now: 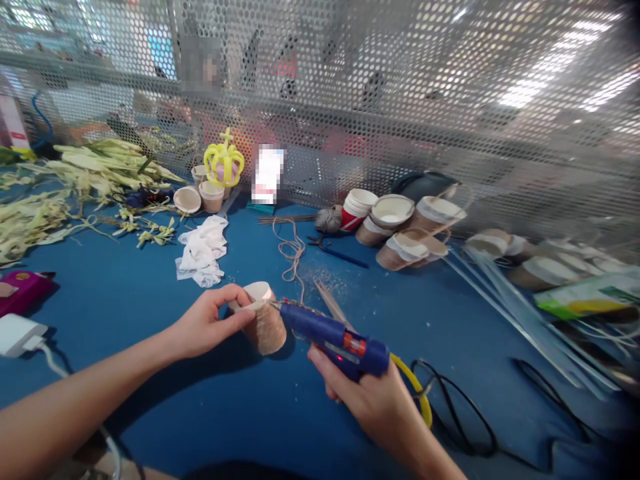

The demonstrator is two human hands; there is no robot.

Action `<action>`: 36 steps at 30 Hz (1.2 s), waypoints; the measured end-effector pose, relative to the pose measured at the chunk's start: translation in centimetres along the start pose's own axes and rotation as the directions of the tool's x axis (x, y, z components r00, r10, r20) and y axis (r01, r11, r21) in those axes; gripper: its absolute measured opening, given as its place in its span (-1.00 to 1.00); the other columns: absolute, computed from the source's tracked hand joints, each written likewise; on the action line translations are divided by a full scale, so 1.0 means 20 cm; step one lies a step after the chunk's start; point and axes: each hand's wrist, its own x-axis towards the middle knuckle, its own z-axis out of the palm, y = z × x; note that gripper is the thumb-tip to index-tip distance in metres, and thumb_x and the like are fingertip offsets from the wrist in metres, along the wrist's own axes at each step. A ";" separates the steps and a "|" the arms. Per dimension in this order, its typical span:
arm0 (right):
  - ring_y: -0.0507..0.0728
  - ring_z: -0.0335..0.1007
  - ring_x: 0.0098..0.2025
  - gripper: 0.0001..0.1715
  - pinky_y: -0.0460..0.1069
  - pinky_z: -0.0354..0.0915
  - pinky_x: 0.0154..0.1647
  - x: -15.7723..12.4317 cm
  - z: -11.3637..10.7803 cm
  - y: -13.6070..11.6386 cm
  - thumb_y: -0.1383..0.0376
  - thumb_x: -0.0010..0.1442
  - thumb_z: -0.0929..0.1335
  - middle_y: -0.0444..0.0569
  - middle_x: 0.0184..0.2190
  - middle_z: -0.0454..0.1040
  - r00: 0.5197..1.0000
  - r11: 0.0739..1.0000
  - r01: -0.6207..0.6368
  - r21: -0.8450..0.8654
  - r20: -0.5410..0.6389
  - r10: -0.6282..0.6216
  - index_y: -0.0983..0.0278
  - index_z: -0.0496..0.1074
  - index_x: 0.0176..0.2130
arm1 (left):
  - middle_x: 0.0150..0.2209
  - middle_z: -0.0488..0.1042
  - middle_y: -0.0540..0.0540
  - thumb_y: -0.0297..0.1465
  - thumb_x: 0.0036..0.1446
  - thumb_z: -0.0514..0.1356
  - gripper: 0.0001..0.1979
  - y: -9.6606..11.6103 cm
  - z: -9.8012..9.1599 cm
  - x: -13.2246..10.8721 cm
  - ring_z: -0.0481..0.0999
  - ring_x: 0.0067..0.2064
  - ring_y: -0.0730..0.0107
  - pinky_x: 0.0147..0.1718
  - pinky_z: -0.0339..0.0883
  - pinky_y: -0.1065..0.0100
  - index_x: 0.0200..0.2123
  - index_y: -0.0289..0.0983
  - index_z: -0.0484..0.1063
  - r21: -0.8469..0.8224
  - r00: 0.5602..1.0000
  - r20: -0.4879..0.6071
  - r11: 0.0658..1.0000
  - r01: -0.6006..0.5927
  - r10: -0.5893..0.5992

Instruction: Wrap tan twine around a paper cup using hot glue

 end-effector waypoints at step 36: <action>0.08 0.36 -0.58 -0.91 -0.10 0.33 -0.55 0.00 -0.04 0.00 0.28 0.01 0.31 -0.13 -0.70 0.35 0.952 0.938 0.301 -0.171 0.114 -0.284 0.21 0.41 -0.44 | -0.39 0.41 -0.07 -0.32 0.11 0.07 -0.78 -0.03 0.00 -0.01 0.37 -0.31 0.39 -0.29 0.24 0.35 -0.52 -0.30 0.26 0.072 0.998 -0.014 0.996 -0.054 0.055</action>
